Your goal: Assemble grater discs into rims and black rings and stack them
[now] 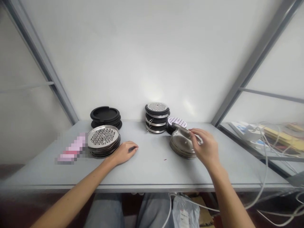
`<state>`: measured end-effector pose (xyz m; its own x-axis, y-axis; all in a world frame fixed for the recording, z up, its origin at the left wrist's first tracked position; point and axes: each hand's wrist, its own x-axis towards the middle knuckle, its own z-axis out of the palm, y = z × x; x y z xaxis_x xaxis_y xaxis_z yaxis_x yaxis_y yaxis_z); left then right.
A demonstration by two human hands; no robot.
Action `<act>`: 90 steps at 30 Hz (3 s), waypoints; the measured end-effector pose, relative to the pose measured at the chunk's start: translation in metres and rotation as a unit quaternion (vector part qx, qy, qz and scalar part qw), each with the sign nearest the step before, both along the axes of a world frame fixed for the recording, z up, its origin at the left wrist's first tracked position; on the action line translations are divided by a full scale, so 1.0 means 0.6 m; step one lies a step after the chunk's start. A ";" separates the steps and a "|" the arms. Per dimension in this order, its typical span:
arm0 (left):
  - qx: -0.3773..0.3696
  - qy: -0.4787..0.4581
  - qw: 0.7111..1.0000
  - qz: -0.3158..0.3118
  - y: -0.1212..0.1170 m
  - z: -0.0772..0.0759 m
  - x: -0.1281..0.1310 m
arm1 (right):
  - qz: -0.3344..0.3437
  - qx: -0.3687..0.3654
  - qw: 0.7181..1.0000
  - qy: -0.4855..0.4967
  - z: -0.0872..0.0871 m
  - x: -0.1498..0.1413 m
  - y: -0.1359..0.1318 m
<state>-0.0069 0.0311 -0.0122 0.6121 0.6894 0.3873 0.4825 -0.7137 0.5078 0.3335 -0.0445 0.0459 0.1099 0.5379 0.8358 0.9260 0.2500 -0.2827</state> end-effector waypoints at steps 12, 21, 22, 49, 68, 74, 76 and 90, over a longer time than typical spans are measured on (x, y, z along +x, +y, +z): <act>0.081 -0.144 0.985 0.045 0.003 0.002 -0.003 | 0.303 -0.113 0.933 -0.156 -0.066 -0.181 0.017; 0.040 -0.007 0.999 0.022 0.000 0.001 0.002 | 0.260 -0.175 0.944 -0.105 -0.059 -0.144 0.068; 0.037 0.007 0.999 0.014 0.000 0.001 0.001 | 0.228 -0.163 0.956 -0.082 -0.050 -0.124 0.081; 0.021 0.024 0.999 0.009 0.005 0.000 -0.007 | -0.122 -0.386 0.902 -0.149 -0.003 0.014 0.210; 0.022 0.019 1.000 0.007 0.006 -0.003 -0.008 | -0.054 -0.281 0.955 -0.076 0.000 0.043 0.214; 0.017 0.014 1.000 0.006 0.004 -0.002 -0.008 | -0.021 -0.303 0.952 -0.046 -0.001 0.044 0.223; 0.017 0.013 1.000 0.005 0.004 -0.002 -0.008 | -0.011 -0.299 0.954 -0.017 0.001 0.046 0.225; 0.018 0.014 1.000 0.007 0.004 -0.005 -0.008 | 0.213 -0.194 0.873 0.393 0.055 0.142 0.142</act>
<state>-0.0116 0.0336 -0.0149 0.6129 0.6844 0.3950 0.5068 -0.7240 0.4680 0.4185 0.0405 0.0791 0.2878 0.8959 0.3385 0.2545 0.2692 -0.9288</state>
